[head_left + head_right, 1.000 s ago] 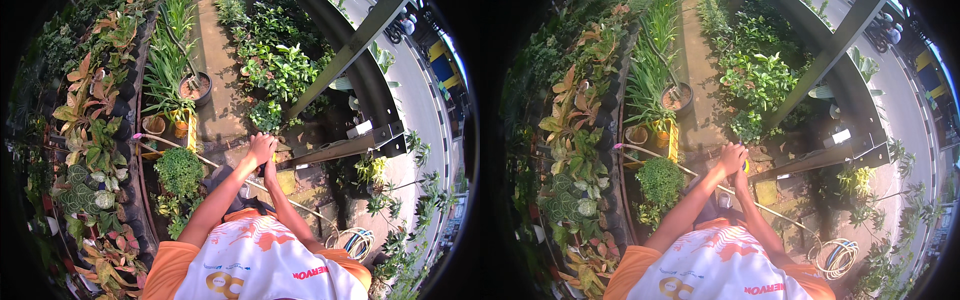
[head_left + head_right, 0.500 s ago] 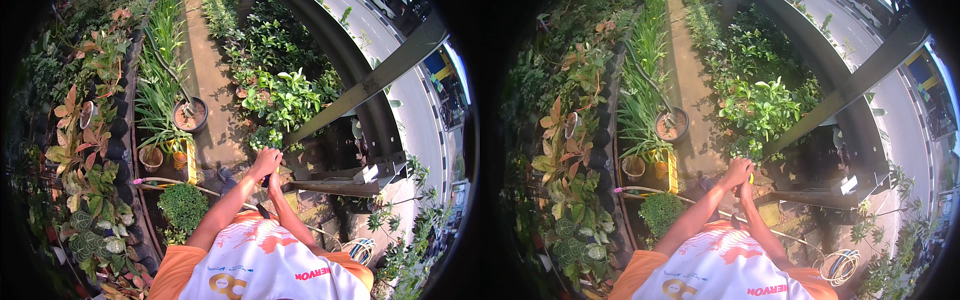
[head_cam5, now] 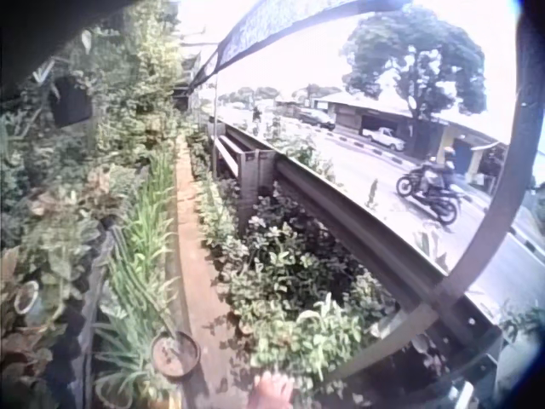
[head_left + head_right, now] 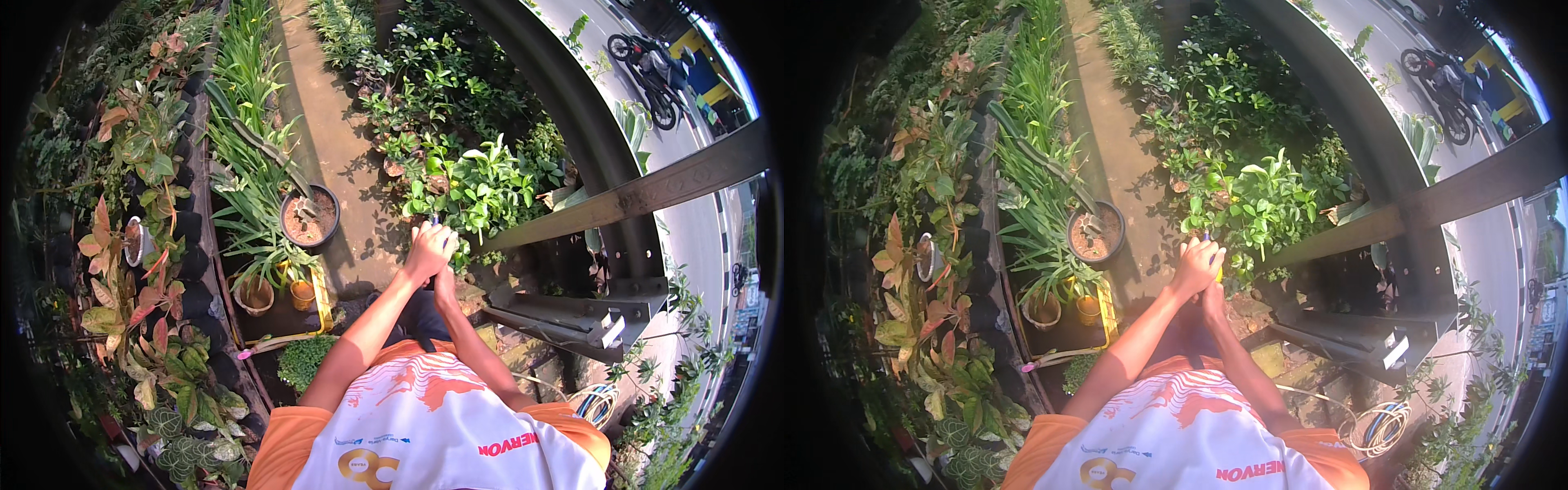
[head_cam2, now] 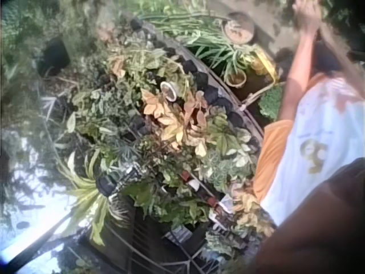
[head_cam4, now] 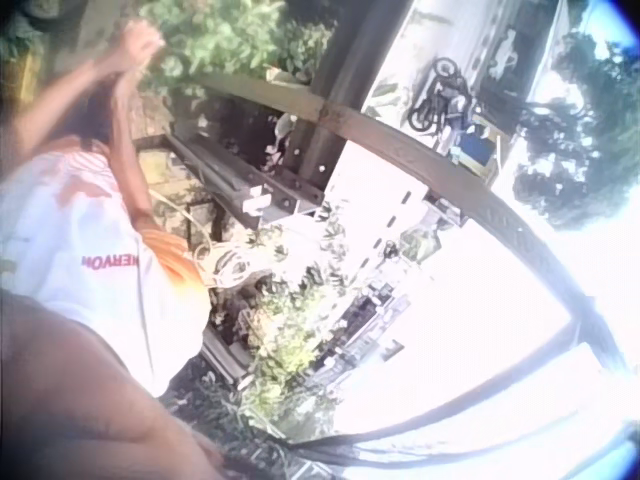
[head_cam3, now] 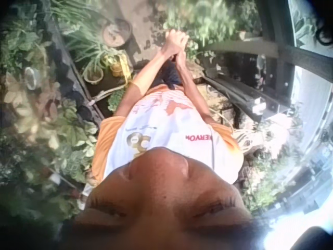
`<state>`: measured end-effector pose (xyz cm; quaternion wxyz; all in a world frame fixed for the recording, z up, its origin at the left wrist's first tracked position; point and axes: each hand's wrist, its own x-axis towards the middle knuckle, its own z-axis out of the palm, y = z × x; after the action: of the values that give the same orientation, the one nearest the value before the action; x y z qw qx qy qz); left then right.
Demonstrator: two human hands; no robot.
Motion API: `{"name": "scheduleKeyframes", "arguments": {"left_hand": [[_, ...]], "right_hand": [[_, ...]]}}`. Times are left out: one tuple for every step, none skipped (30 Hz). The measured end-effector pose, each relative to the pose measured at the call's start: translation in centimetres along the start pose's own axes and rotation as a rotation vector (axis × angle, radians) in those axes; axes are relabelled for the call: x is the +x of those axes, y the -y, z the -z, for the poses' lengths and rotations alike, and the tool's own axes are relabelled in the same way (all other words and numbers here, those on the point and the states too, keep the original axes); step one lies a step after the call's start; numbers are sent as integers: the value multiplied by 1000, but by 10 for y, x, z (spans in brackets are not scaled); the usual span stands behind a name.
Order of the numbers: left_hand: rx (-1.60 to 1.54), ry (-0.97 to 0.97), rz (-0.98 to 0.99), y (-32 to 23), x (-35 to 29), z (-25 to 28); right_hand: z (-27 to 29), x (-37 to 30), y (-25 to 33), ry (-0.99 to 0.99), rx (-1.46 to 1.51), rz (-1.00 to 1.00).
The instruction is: The person walks through a plant nursery and uses a handheld yellow and blue pump sprayer to mist various potted plants. The person moves along a narrow path, stopping to spray different plant groupings, including large-leafed and variegated foliage.
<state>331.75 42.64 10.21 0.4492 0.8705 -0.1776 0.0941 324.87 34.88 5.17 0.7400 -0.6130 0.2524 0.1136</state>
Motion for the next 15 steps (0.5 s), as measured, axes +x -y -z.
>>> {"name": "scheduleKeyframes", "arguments": {"left_hand": [[7,36,19,9,10,-1],[15,71,38,18,21,-1],[23,101,57,26,33,-1],[16,126,87,34,47,-2],[8,162,113,44,62,-1],[20,169,102,48,79,3],[32,176,91,50,100,7],[54,96,23,55,123,6],[57,143,28,45,155,22],[65,119,-21,30,190,39],[72,88,-63,21,220,51],[109,121,-76,21,242,56],[146,155,-89,22,260,58],[162,114,-113,29,273,54],[192,116,-88,34,285,54]], "right_hand": [[-3,12,0,14,5,6],[-4,24,1,28,11,13],[-10,33,10,26,28,12],[-17,41,18,26,44,12],[-23,50,27,27,60,11],[-27,59,34,15,36,24],[-27,80,34,42,43,24],[-27,98,39,49,53,4],[-31,117,49,57,70,-12],[-31,139,49,83,83,-48],[-31,160,51,115,90,-87],[-41,176,59,40,112,-127],[-48,188,68,16,144,-85],[-49,202,78,5,120,-140],[-52,212,88,-9,98,-198]]}}
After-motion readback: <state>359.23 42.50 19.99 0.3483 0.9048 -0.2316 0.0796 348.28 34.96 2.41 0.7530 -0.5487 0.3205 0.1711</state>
